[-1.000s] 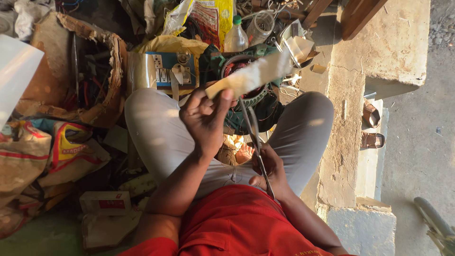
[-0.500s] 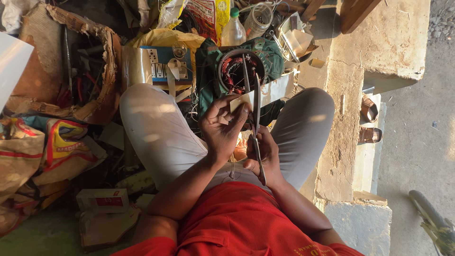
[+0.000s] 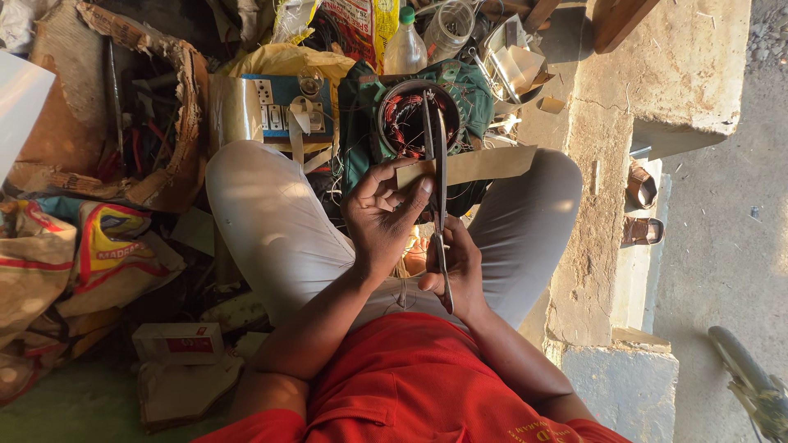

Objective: The person sits cross-legged on the floor and works on a cylindrical electrical component, likely a motor stator. They use their hands to arrange and secure copper wires within the slots, then use scissors to cut a piece of cardboard and insert it into the component.

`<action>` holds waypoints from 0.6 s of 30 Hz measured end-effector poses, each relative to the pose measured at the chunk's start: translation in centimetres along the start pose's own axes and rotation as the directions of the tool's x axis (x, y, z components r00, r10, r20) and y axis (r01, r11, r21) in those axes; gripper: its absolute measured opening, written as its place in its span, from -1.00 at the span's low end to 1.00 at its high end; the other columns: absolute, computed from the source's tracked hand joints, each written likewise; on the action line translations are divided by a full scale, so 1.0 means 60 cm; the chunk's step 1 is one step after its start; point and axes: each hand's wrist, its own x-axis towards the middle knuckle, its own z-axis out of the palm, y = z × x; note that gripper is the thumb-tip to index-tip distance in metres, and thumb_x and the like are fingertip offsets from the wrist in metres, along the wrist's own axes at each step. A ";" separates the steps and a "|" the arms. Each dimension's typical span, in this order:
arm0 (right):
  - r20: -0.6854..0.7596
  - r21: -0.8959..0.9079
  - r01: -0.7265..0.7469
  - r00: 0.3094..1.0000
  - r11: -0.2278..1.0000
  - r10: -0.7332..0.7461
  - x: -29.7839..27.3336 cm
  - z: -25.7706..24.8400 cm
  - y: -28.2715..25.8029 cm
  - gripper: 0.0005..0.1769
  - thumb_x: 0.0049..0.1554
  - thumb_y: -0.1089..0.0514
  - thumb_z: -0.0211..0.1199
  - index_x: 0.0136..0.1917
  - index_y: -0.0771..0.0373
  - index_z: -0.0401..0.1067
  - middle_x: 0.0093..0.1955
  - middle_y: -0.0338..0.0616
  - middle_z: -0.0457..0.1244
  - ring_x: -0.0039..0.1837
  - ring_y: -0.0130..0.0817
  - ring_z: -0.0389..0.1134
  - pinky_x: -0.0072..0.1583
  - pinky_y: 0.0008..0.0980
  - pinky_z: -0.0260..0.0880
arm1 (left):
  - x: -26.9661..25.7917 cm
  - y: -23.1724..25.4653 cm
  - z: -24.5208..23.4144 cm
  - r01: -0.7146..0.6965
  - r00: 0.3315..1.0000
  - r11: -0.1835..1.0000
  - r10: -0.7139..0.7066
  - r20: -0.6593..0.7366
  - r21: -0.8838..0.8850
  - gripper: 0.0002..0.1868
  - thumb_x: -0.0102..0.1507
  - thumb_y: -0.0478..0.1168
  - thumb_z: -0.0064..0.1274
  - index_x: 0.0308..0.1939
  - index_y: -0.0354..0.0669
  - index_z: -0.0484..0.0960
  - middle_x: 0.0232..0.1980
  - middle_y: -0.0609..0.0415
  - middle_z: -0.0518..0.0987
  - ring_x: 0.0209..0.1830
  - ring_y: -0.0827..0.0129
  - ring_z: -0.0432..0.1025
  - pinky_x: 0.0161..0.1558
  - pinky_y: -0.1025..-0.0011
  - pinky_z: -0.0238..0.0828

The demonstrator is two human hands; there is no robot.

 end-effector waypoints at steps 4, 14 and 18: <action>0.020 -0.005 0.000 1.000 1.000 0.000 -0.002 -0.004 0.006 0.30 -0.21 -0.51 0.50 0.48 0.39 0.17 -0.16 -0.42 0.14 -0.22 -0.71 0.03 -0.19 -0.61 0.02 | 0.002 0.006 -0.001 -0.008 0.999 1.000 0.008 0.031 0.011 -0.50 0.35 -0.35 0.20 0.33 -0.35 0.40 0.14 -0.01 0.57 0.15 0.43 0.52 0.21 0.44 0.50; 0.106 0.140 -0.061 0.993 0.988 0.047 0.001 0.001 -0.007 0.23 -0.17 -0.36 0.63 0.48 0.34 0.13 0.15 -0.29 0.24 0.08 -0.61 0.20 0.08 -0.58 0.22 | 0.023 0.001 -0.017 0.358 0.916 0.853 -0.241 0.321 -0.379 -0.33 0.47 -0.04 -0.04 0.59 -0.23 0.15 0.33 -0.01 0.50 0.04 0.32 0.50 0.03 0.33 0.52; 0.175 0.073 -0.103 0.981 0.992 0.088 -0.011 -0.011 0.008 0.25 -0.21 -0.36 0.62 0.48 0.33 0.15 0.02 -0.34 0.15 0.00 -0.60 0.13 0.04 -0.59 0.15 | 0.034 0.006 -0.016 0.218 0.966 0.934 -0.165 0.197 -0.284 -0.39 0.60 0.04 -0.37 0.60 -0.30 0.19 0.37 -0.18 0.51 0.27 0.23 0.49 0.18 0.27 0.56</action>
